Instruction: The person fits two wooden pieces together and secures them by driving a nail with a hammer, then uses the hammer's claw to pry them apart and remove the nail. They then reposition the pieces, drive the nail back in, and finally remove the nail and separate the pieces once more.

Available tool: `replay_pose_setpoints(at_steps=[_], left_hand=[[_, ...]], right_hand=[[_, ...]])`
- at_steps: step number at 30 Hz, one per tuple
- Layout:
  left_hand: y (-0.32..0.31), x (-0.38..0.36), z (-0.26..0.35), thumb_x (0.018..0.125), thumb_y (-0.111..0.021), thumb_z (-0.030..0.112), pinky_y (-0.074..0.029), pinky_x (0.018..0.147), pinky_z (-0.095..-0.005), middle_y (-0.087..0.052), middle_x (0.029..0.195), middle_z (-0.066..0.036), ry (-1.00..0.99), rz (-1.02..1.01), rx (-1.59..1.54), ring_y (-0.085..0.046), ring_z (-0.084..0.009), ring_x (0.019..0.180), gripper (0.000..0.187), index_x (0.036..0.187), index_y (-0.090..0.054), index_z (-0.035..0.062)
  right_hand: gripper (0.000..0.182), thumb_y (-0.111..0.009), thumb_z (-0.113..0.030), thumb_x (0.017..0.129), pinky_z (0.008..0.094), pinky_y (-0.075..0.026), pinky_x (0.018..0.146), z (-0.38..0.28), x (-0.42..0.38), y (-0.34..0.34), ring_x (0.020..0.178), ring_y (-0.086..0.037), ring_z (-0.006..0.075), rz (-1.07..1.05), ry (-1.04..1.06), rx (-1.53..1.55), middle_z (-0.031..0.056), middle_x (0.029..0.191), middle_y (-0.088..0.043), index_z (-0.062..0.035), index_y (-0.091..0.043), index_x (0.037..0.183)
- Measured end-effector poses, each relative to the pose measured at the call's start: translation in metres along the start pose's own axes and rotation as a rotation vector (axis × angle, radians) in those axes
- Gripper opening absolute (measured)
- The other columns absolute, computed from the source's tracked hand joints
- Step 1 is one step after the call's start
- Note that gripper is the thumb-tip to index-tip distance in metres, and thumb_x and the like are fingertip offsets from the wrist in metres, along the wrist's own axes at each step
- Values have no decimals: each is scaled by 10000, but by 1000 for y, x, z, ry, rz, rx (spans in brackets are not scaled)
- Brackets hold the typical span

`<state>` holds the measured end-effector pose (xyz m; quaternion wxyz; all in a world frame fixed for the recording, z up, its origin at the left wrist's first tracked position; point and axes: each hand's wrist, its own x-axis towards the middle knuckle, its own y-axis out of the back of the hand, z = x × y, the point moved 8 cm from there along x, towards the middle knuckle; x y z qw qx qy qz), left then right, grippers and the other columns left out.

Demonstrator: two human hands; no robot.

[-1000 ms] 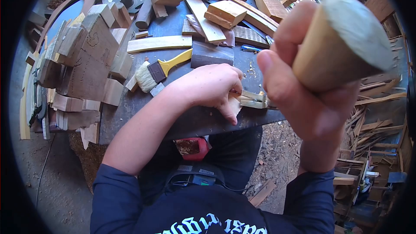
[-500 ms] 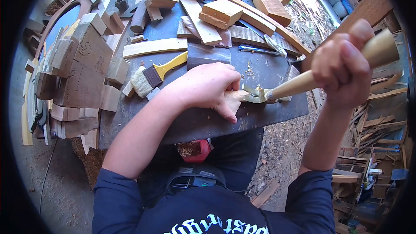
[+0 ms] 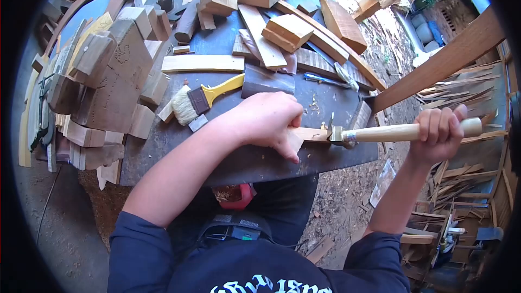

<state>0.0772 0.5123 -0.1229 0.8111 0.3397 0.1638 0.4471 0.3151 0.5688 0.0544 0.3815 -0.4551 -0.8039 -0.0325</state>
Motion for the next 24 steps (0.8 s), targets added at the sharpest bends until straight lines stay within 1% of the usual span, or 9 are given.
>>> replay_pose_setpoints(at_steps=[3, 5, 9, 11, 13, 15, 20, 21, 24], left_hand=[[-1, 1, -2, 588, -943, 455, -545, 840, -404, -671, 961, -127, -18, 46, -3, -673, -317, 951, 610, 928, -674, 27], [-6, 2, -2, 586, -945, 459, -543, 837, -404, -666, 963, -125, -12, 8, -10, -668, -316, 952, 616, 931, -671, 28], [-1, 2, -2, 582, -948, 458, -540, 830, -407, -664, 960, -123, -30, 27, -12, -665, -317, 946, 614, 926, -671, 32], [0, -2, -3, 586, -946, 467, -542, 841, -415, -670, 968, -129, -19, 43, -8, -667, -323, 963, 608, 921, -675, 38], [-1, 0, -1, 596, -939, 486, -546, 868, -429, -682, 989, -141, -12, 15, -3, -673, -334, 999, 600, 915, -684, 47], [-2, 0, -1, 593, -941, 487, -546, 862, -432, -682, 984, -143, 1, 13, 12, -673, -336, 996, 602, 909, -683, 45], [3, 2, 4, 581, -953, 496, -541, 781, -414, -658, 920, -117, -59, 74, 10, -664, -319, 912, 639, 915, -671, 30], [3, 1, 4, 582, -953, 499, -541, 781, -411, -657, 919, -116, -49, 74, -11, -663, -317, 908, 643, 918, -671, 29], [3, -2, 6, 587, -953, 501, -542, 787, -400, -658, 920, -116, -27, 52, 1, -663, -310, 906, 649, 924, -670, 25]], right_hand=[[131, -374, -30, 1012, 241, -307, 299, 14, 2, -59, 319, -223, 43, -290, -123, 67, -83, 460, -227, -153, -406, 981], [125, -373, -17, 1005, 241, -310, 306, 27, 11, -91, 317, -217, 44, -397, -147, -72, -91, 450, -222, -137, -400, 979], [139, -370, -12, 998, 231, -300, 305, 25, 12, -53, 309, -216, 25, -113, -177, 19, -112, 444, -213, -144, -377, 953], [170, -359, 10, 978, 227, -283, 287, 16, 9, -52, 305, -201, 17, -265, -175, 86, -111, 441, -220, -159, -351, 955], [166, -403, 2, 978, 234, -347, 331, 17, 5, -70, 320, -252, 19, -329, -169, 29, -87, 458, -252, -150, -342, 953], [179, -390, 15, 980, 223, -273, 284, 28, 6, -99, 308, -225, 14, -338, -206, -6, -89, 458, -235, -153, -332, 958], [182, -526, 74, 924, 241, -322, 337, 29, 11, -121, 391, -383, 53, -101, -104, -384, -22, 569, -416, -76, -425, 909], [173, -594, 85, 905, 232, -386, 372, 28, 9, -119, 444, -501, 54, -71, -141, -338, -19, 613, -489, -52, -490, 885], [184, -597, 88, 905, 226, -395, 379, 27, 1, -106, 453, -512, 56, -88, -142, -373, -22, 616, -496, -55, -489, 866]])
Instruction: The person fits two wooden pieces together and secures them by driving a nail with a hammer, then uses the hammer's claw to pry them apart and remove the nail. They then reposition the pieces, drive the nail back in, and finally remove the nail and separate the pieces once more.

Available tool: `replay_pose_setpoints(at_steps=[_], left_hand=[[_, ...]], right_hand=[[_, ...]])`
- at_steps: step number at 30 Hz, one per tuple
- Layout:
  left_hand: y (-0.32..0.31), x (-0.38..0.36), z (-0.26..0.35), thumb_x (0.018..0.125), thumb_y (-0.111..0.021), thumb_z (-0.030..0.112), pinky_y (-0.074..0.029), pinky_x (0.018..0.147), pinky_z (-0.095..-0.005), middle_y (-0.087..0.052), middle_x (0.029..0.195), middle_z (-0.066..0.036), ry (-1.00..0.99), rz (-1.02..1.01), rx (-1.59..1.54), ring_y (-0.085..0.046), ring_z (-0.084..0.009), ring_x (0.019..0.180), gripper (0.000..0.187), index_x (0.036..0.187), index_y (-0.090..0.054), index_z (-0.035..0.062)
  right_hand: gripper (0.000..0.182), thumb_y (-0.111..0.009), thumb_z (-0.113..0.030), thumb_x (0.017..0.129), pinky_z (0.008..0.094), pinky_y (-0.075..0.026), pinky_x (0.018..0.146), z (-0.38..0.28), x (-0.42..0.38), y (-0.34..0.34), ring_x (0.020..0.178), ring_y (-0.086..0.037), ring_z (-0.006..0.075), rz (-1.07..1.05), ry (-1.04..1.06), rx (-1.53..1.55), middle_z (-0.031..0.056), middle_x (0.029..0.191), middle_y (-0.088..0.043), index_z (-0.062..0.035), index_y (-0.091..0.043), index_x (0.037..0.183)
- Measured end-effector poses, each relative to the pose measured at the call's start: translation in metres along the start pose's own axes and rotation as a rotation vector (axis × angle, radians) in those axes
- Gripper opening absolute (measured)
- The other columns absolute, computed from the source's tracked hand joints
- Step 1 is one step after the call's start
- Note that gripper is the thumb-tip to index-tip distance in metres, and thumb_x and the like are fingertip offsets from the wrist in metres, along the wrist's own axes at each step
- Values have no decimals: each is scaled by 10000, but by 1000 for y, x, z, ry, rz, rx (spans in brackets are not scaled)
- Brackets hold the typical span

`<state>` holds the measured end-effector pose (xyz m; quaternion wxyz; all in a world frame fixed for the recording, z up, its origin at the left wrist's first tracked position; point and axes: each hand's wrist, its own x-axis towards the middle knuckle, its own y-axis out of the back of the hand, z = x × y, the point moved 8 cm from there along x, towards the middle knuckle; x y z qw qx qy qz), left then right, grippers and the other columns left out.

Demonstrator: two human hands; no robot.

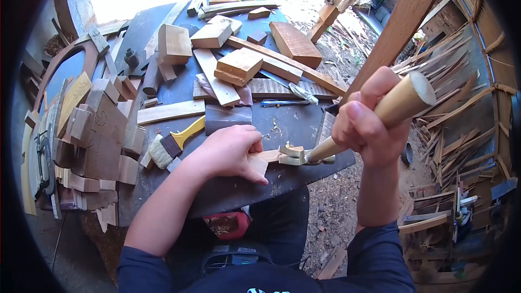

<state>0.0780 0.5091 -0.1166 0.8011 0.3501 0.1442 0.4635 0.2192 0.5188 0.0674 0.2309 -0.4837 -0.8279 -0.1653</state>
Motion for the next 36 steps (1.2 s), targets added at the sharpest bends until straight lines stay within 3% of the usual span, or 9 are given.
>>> replay_pose_setpoints(at_steps=[9, 12, 13, 18, 23, 25, 27, 31, 36], left_hand=[[2, 0, -1, 605, -935, 522, -549, 858, -404, -673, 992, -117, 25, 18, 10, -669, -307, 989, 625, 925, -678, 51], [1, 2, -1, 597, -948, 484, -544, 828, -405, -662, 973, -125, 41, -19, -10, -663, -318, 949, 628, 926, -662, 33], [3, 2, -1, 594, -955, 467, -542, 815, -405, -657, 964, -129, 25, 2, -13, -660, -322, 932, 629, 929, -656, 26], [3, 4, 1, 602, -935, 491, -549, 850, -408, -675, 971, -115, 50, -11, 41, -673, -315, 969, 596, 914, -681, 51], [1, 2, -5, 582, -963, 426, -543, 765, -397, -647, 907, -116, -13, 46, -31, -662, -305, 875, 586, 875, -653, 23], [0, 4, -4, 581, -965, 420, -543, 761, -394, -645, 905, -115, -4, 48, -26, -660, -301, 864, 585, 880, -660, 21], [-1, 6, -4, 585, -967, 408, -544, 765, -386, -642, 904, -116, 9, 33, -39, -654, -299, 860, 581, 882, -659, 15], [1, 5, -3, 588, -967, 399, -544, 768, -384, -644, 907, -117, 19, 22, -49, -658, -297, 870, 579, 885, -655, 13], [2, 4, -2, 581, -972, 394, -546, 772, -385, -650, 914, -117, 0, 45, -22, -663, -296, 880, 584, 896, -659, 16]], right_hand=[[184, -562, 70, 903, 253, -354, 320, 6, 12, -23, 385, -427, 68, -95, 152, -159, -6, 605, -458, -66, -457, 970], [134, -507, 24, 966, 231, -343, 320, 24, 12, 35, 389, -393, 43, 51, -6, 285, -23, 553, -394, -97, -457, 995], [103, -470, -22, 1000, 241, -311, 300, 15, 21, 24, 361, -322, 40, -199, -11, 504, -22, 528, -360, -103, -410, 977], [199, -487, 65, 932, 243, -273, 288, 10, 8, -11, 328, -320, 50, -98, 147, -131, -25, 551, -386, -107, -397, 974], [173, -385, -8, 990, 239, -284, 284, 22, 8, 60, 324, -247, 29, -175, -19, 544, -91, 475, -228, -173, -372, 939], [148, -364, -33, 1006, 263, -266, 285, 26, -8, 113, 319, -189, 43, 167, 96, 506, -92, 491, -201, -150, -444, 966], [149, -356, 12, 986, 241, -263, 283, 7, -7, 65, 293, -196, 20, -202, 134, 543, -99, 447, -197, -130, -348, 943], [143, -370, 23, 985, 247, -228, 276, 4, 15, 10, 282, -196, 33, -96, 70, 172, -84, 444, -202, -108, -320, 957], [163, -378, 17, 986, 248, -201, 272, 12, 13, 25, 285, -176, 33, -184, 9, 303, -89, 444, -190, -122, -305, 943]])
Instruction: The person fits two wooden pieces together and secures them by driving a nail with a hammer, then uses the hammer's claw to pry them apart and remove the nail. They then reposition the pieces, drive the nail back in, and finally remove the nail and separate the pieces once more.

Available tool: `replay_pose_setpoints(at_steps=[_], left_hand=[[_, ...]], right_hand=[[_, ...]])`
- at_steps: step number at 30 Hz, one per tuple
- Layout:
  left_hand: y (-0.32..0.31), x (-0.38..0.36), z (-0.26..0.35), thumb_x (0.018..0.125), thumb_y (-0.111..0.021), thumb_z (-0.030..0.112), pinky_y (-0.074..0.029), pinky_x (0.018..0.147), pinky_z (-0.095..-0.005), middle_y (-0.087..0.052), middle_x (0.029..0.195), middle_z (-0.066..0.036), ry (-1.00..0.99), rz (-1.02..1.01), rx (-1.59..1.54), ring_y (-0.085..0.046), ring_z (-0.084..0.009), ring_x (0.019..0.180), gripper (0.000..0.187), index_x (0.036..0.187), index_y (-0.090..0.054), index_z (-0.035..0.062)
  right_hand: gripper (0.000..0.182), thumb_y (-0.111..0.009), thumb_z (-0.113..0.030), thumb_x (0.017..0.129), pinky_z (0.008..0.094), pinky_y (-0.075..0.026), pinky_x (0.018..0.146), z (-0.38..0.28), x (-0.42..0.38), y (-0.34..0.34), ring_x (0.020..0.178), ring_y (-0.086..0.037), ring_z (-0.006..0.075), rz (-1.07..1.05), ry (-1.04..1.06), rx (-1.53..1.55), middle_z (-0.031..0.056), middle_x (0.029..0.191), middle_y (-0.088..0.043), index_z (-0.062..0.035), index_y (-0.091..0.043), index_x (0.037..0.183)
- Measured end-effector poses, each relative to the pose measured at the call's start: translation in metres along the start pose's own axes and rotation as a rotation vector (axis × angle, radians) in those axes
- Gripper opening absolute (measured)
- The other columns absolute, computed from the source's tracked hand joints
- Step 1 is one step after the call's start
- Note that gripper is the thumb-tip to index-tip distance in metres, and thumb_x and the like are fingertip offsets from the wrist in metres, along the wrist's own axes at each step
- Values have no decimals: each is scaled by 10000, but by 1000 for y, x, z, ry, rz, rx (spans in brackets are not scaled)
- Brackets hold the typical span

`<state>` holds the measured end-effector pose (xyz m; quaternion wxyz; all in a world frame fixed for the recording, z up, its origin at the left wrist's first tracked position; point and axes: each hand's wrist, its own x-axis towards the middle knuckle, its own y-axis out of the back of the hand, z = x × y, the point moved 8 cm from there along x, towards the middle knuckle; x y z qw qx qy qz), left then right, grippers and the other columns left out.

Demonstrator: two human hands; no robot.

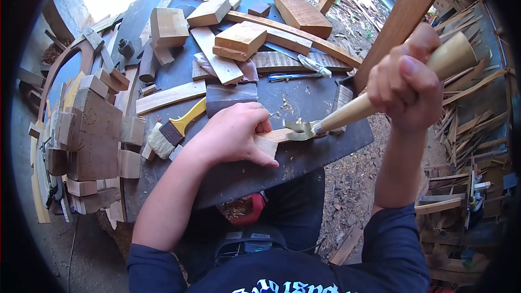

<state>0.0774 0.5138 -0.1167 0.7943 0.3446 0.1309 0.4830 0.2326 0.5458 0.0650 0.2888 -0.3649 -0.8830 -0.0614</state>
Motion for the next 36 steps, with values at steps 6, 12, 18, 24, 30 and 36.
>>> replay_pose_setpoints(at_steps=[6, 12, 18, 24, 30, 36], left_hand=[[-2, 0, 1, 568, -977, 401, -550, 789, -390, -658, 908, -118, 2, -5, -1, -666, -304, 877, 601, 909, -669, 13], [1, 0, 3, 579, -958, 451, -545, 852, -398, -676, 949, -116, 53, -49, 18, -662, -311, 965, 618, 922, -673, 24], [65, -45, 87, 693, -933, 302, -551, 783, -379, -677, 901, -102, -199, 468, 371, -674, -303, 900, 450, 977, -682, 58], [36, -88, 198, 855, -798, 48, -510, 640, -285, -691, 1026, -163, -830, 859, -912, -652, -225, 784, 356, 1175, -759, 199], [53, -83, 214, 844, -780, 4, -528, 691, -310, -703, 1030, -143, -947, 608, -1128, -667, -237, 810, 287, 1102, -774, 129], [80, -73, 209, 833, -761, -40, -545, 743, -335, -716, 1033, -123, -786, 132, -699, -683, -249, 836, 222, 1030, -790, 59]], right_hand=[[162, -426, 44, 962, 256, -214, 284, -7, -12, 6, 333, -196, 35, -24, 54, 51, -64, 560, -263, -104, -407, 1025], [154, -510, 11, 933, 260, -283, 299, 1, 9, -44, 333, -255, 49, 166, 44, -405, -32, 522, -307, -75, -382, 937], [153, -559, 8, 928, 246, -330, 328, -2, -3, -2, 361, -316, 50, 210, 66, -155, -28, 537, -365, -61, -424, 903], [143, -571, -2, 931, 256, -343, 335, -8, -12, -6, 377, -331, 50, 202, 121, -154, -22, 548, -385, -59, -440, 915], [139, -582, -8, 930, 258, -362, 354, -3, -10, 8, 400, -340, 63, 276, 49, -134, -20, 558, -382, -64, -455, 916], [139, -585, 3, 916, 259, -366, 357, -6, -12, 5, 396, -369, 68, 299, 61, -163, -4, 555, -416, -60, -461, 912]])
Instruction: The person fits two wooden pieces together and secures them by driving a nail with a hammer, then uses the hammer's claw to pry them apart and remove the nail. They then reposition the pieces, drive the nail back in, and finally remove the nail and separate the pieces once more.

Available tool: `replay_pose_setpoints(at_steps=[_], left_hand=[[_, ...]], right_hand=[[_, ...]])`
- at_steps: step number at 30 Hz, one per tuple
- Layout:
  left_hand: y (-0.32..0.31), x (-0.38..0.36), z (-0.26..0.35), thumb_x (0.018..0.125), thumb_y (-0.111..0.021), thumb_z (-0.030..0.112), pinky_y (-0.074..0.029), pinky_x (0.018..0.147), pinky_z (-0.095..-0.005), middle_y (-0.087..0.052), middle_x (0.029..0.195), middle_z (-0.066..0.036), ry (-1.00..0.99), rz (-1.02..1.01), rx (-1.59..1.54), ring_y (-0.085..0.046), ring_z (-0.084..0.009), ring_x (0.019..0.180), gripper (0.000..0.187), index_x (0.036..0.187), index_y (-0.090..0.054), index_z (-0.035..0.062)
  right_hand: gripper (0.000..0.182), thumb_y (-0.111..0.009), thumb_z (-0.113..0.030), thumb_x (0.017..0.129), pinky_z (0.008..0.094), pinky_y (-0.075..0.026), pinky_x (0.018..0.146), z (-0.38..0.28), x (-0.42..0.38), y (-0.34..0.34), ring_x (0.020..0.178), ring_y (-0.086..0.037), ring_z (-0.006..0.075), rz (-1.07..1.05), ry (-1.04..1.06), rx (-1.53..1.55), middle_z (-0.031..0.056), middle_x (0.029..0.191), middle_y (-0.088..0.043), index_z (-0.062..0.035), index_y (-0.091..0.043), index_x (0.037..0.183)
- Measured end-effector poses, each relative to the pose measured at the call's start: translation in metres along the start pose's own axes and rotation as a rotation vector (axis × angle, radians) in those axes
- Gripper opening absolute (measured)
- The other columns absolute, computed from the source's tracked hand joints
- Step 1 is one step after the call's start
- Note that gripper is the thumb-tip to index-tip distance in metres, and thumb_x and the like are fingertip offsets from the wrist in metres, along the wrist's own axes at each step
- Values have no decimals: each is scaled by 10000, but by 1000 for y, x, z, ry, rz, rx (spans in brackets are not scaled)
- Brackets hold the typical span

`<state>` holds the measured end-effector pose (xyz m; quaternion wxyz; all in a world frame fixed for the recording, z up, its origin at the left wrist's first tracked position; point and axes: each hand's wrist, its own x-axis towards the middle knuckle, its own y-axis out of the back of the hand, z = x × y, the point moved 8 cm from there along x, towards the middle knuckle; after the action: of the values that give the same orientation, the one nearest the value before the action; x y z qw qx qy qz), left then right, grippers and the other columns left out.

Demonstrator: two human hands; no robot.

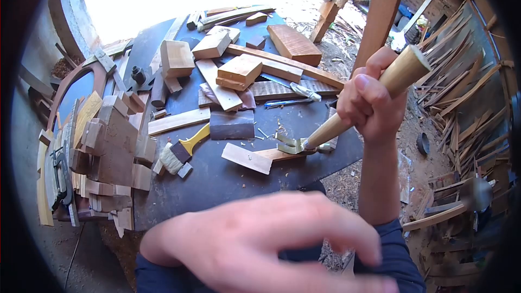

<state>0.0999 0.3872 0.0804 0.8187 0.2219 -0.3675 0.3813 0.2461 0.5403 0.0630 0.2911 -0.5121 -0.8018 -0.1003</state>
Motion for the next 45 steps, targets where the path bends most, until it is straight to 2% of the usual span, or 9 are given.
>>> replay_pose_setpoints(at_steps=[3, 6, 9, 19, 23, 24, 28, 34, 45], left_hand=[[33, -25, -60, 825, -830, 171, -532, 809, -356, -670, 1032, -74, 144, -8, 623, -655, -248, 906, 331, 1143, -770, 100], [66, -58, -118, 729, -868, 532, -476, 1005, -444, -608, 1228, -111, 372, -116, 1054, -598, -334, 1164, 810, 1386, -617, 130], [63, -97, -157, 749, -824, 609, -470, 1016, -438, -616, 1207, -104, 462, -242, 1145, -602, -317, 1165, 772, 1323, -654, 121], [59, -103, -175, 637, -824, 695, -551, 841, -400, -626, 1099, -47, 663, -318, 1090, -656, -265, 1049, 740, 1121, -735, 142], [63, -110, -181, 657, -802, 706, -562, 797, -396, -629, 1107, -35, 827, -291, 1008, -667, -257, 1006, 742, 1184, -719, 189], [64, -113, -184, 675, -790, 710, -565, 783, -393, -630, 1112, -31, 899, -276, 967, -671, -254, 989, 744, 1218, -712, 207], [57, -113, -184, 727, -780, 673, -567, 766, -401, -607, 1039, -37, 677, -350, 1020, -674, -260, 980, 620, 1202, -706, 281], [72, -111, -179, 597, -805, 720, -540, 797, -417, -610, 1001, -76, 683, -314, 1000, -653, -279, 985, 827, 1217, -747, 176], [70, -112, -180, 593, -775, 759, -545, 791, -417, -609, 997, -75, 688, -307, 1018, -663, -284, 964, 837, 1191, -755, 174]], right_hand=[[149, -585, 16, 905, 262, -369, 358, 1, -2, 1, 392, -374, 67, 2, -12, 29, 6, 570, -440, -62, -457, 909], [155, -587, 23, 901, 262, -371, 359, 2, -3, 1, 392, -380, 66, -7, -9, 45, 10, 586, -451, -62, -458, 912], [155, -583, 23, 899, 266, -371, 357, 1, -5, 1, 396, -389, 69, -30, -2, 58, 9, 586, -445, -63, -454, 912], [221, -716, -132, 979, 244, -395, 425, 1, -12, -36, 440, -491, 72, -175, -59, -64, -7, 568, -521, -63, -561, 838], [226, -666, -98, 996, 247, -345, 374, -4, -7, -42, 398, -442, 61, -103, -64, 118, -14, 538, -492, -60, -552, 804], [247, -465, -212, 1083, 309, -369, 367, -3, -3, -42, 346, -345, 119, -285, -45, 136, -7, 484, -344, -106, -396, 871], [254, -400, -212, 1100, 310, -382, 373, 5, -13, -59, 347, -344, 124, -242, -113, 213, -7, 490, -341, -118, -384, 865], [253, -403, -189, 1091, 268, -379, 399, -32, -4, -34, 369, -324, 95, -265, 64, -108, -17, 504, -364, -124, -382, 847], [228, -614, -75, 987, 233, -285, 364, 8, -4, -71, 371, -352, 37, -225, -12, -327, -37, 503, -432, -48, -516, 783]])
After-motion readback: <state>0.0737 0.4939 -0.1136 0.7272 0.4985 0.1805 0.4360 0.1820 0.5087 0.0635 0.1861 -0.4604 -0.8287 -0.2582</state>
